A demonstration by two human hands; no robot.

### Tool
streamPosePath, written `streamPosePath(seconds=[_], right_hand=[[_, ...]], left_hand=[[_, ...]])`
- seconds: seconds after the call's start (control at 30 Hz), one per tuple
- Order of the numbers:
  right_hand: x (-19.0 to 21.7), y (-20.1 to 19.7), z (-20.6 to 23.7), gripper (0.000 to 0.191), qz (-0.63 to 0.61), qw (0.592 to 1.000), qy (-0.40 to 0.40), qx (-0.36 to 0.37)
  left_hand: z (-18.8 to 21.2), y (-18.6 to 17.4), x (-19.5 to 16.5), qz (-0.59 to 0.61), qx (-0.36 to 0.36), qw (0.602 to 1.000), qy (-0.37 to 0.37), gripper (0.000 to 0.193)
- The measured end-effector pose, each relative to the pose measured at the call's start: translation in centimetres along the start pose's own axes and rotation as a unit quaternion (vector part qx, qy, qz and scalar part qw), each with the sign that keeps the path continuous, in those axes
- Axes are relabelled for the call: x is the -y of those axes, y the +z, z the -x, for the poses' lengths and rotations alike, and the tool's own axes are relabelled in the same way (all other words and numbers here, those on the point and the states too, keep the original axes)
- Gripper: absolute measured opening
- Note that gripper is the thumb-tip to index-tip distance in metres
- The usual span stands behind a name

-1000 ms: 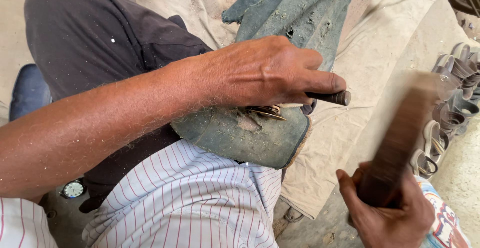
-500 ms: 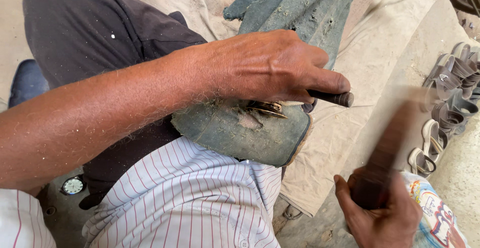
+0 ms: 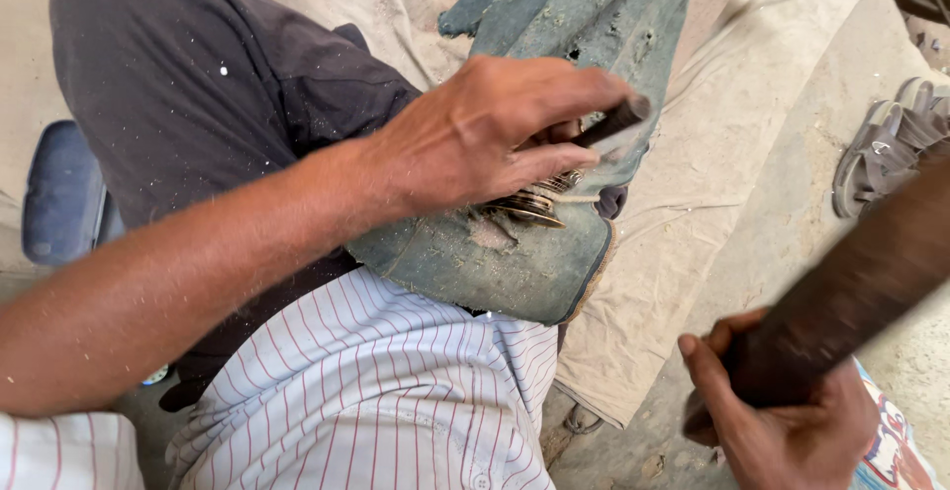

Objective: The person sits on the ground with a small brass vessel held on a padded cushion, and hammers decorative patterns into its surface using a punch held in one hand and a wooden mallet in the other, repositioning the punch repeatedly around the vessel body.

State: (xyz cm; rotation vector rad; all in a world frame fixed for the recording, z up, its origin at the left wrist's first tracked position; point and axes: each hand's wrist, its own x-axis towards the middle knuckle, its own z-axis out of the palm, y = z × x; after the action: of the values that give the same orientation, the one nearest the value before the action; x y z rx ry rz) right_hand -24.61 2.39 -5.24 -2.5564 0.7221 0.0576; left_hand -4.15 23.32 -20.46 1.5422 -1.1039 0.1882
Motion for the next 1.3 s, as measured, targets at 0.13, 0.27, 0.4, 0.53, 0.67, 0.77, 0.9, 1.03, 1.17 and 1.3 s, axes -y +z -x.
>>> streamPosePath(seconds=[0.13,0.27,0.4,0.53,0.67,0.77,0.9,1.03,1.17,1.3], right_hand=[[0.4,-1.1,-1.5,0.031,0.151,0.979,-0.136,-0.023],[1.2,-2.3,-2.5,0.039,0.254,0.943,-0.211,-0.042],[1.9,-2.7,-2.9,0.038,0.27,0.939,-0.212,-0.037],[2.4,-2.3,-3.2,0.036,0.283,0.932,-0.216,-0.064],[2.2,-1.7,-3.4,0.036,0.291,0.919,-0.258,-0.071],[1.5,-1.4,-3.4,0.027,0.247,0.941,-0.22,-0.069],[0.5,-1.3,-3.3,0.03,0.275,0.931,-0.225,-0.085],[0.4,-1.2,-3.2,0.029,0.29,0.928,-0.219,-0.086],[1.1,-0.7,-2.6,0.023,0.195,0.953,-0.211,-0.1],[1.2,-0.6,-2.1,0.034,0.289,0.938,-0.172,-0.082]], left_hand=[[1.8,0.8,-1.1,-0.02,-0.039,0.996,-0.078,0.042],[2.2,1.0,-1.4,-0.066,-0.026,0.997,-0.037,0.045],[2.0,1.1,-1.4,-0.085,-0.032,0.995,-0.035,0.044],[2.0,1.3,-1.2,-0.089,-0.035,0.995,-0.032,0.049],[2.1,1.2,-1.0,-0.078,-0.023,0.996,-0.024,0.052],[2.0,1.0,-1.0,-0.061,-0.018,0.998,-0.02,0.048],[1.6,0.7,-0.8,-0.051,-0.002,0.999,-0.011,0.049],[1.3,0.3,-0.4,-0.06,0.011,0.998,0.007,0.047],[0.9,0.3,0.0,-0.045,0.018,0.998,0.034,0.047],[0.5,0.1,0.1,-0.055,0.021,0.997,0.049,0.044]])
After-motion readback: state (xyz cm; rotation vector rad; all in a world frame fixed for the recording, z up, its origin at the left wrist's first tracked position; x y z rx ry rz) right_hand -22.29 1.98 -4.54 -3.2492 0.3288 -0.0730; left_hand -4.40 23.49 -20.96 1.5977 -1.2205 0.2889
